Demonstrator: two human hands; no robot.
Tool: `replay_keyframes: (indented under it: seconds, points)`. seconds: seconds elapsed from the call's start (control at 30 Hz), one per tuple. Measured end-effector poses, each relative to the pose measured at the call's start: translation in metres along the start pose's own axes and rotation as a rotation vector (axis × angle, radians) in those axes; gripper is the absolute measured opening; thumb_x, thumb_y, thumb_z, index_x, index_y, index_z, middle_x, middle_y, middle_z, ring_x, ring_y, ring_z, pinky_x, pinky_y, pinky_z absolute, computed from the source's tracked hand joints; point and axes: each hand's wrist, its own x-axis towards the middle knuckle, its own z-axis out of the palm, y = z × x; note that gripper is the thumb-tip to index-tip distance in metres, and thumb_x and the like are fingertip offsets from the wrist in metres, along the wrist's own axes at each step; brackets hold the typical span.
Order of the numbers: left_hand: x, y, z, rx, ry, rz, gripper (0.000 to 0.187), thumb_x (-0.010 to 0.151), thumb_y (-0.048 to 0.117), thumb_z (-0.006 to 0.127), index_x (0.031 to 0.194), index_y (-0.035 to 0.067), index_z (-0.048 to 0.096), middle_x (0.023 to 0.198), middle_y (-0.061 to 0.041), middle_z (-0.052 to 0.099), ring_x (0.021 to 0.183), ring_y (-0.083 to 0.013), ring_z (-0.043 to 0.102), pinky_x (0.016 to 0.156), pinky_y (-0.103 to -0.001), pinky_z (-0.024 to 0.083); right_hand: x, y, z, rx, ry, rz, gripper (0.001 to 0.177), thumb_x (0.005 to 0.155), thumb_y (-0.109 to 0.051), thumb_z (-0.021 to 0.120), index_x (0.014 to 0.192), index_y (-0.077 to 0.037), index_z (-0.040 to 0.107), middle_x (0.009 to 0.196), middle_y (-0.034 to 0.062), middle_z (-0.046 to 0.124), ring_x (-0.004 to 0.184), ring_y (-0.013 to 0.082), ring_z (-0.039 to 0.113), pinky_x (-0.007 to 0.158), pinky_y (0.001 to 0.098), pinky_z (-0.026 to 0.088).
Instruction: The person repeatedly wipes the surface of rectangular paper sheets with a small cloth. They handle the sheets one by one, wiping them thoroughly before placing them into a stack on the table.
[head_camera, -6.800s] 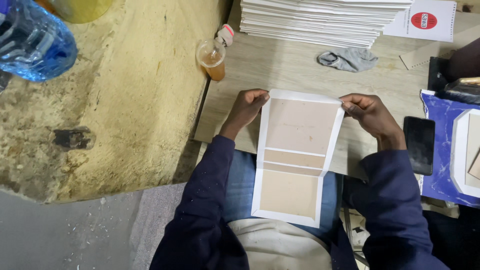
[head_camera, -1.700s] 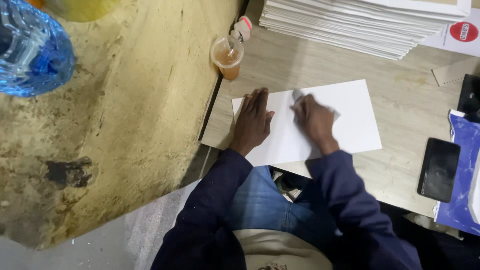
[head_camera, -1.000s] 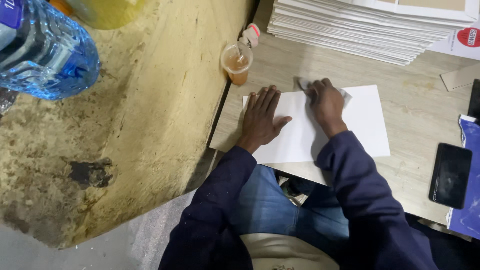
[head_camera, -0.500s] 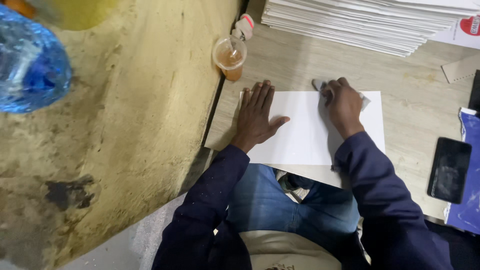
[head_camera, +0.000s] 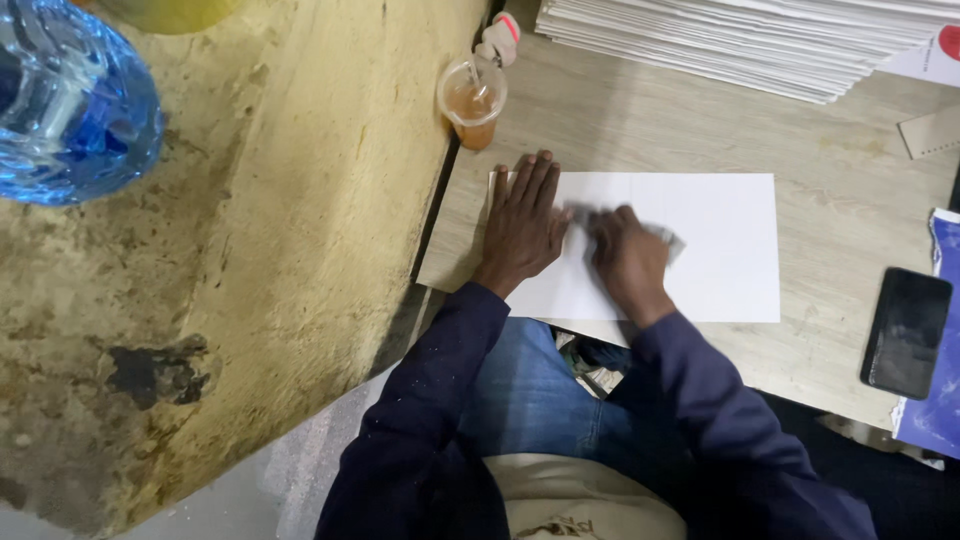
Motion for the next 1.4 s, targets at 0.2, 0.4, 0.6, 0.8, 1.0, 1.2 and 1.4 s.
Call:
replay_keyframes:
  seconds: [0.2,0.4,0.6,0.8,1.0,1.2,1.4]
  points:
    - [0.006,-0.002,0.003,-0.053,0.131,-0.051,0.057,0.112,0.045,0.045,0.156,0.009,0.054,0.167,-0.012,0.051,0.160,-0.0281,0.042,0.134,-0.056,0.022,0.032,0.011,0.019,-0.041,0.031,0.043,0.013,0.106,-0.020,0.061,0.110,-0.016,0.073,0.105,0.0100,0.065,0.076,0.0516,0.073,0.061,0.0632,0.058]
    - [0.006,0.001,0.004,0.001,0.135,-0.062,0.066,0.113,0.052,0.039,0.160,0.007,0.048,0.160,-0.017,0.059,0.156,-0.0306,0.049,0.133,-0.055,0.022,-0.139,0.015,0.006,0.015,-0.282,0.159,0.028,0.088,-0.026,0.070,0.116,-0.023,0.067,0.108,0.0082,0.065,0.082,0.0564,0.073,0.067,0.0717,0.058]
    - [0.009,-0.008,-0.001,-0.413,0.150,-0.125,0.054,0.120,0.036,0.034,0.164,0.007,0.043,0.159,-0.018,0.059,0.150,-0.0351,0.057,0.131,-0.057,0.032,-0.047,-0.057,0.017,-0.341,-0.103,0.319,0.010,0.107,-0.026,0.060,0.101,-0.022,0.068,0.089,-0.0029,0.070,0.083,0.0314,0.081,0.072,0.0503,0.060]
    - [-0.001,-0.045,0.000,-0.546,0.028,0.121,0.056,0.119,0.046,0.036,0.165,0.016,0.046,0.157,-0.014,0.061,0.147,-0.0346,0.059,0.129,-0.058,0.034,-0.052,-0.049,0.044,-0.118,0.117,-0.236,0.012,0.098,-0.017,0.067,0.087,-0.014,0.071,0.077,0.0109,0.066,0.058,0.0444,0.070,0.044,0.0548,0.048]
    - [0.007,-0.044,-0.021,-0.880,-0.266,-0.051,0.072,0.116,0.068,0.021,0.172,0.025,0.036,0.169,-0.006,0.052,0.158,-0.0271,0.046,0.140,-0.050,0.014,-0.030,-0.069,0.042,-0.110,-0.074,0.283,0.015,0.107,-0.025,0.057,0.107,-0.017,0.070,0.087,0.0140,0.079,0.084,0.0451,0.080,0.074,0.0585,0.061]
    - [0.004,-0.029,-0.008,-0.571,-0.098,-0.059,0.065,0.121,0.057,0.023,0.174,0.020,0.030,0.172,-0.009,0.047,0.158,-0.0233,0.047,0.136,-0.049,0.026,-0.033,-0.070,0.053,0.206,-0.074,-0.238,0.017,0.095,-0.021,0.068,0.102,-0.028,0.081,0.097,0.0030,0.079,0.085,0.0407,0.078,0.069,0.0520,0.061]
    - [-0.005,-0.022,-0.019,-0.271,0.006,0.171,0.068,0.116,0.048,0.040,0.165,0.001,0.036,0.167,-0.020,0.049,0.156,-0.0359,0.047,0.132,-0.055,0.033,-0.021,0.155,-0.066,-0.131,0.229,0.455,0.022,0.121,-0.029,0.066,0.111,-0.010,0.070,0.099,0.0209,0.080,0.085,0.0518,0.072,0.071,0.0612,0.049]
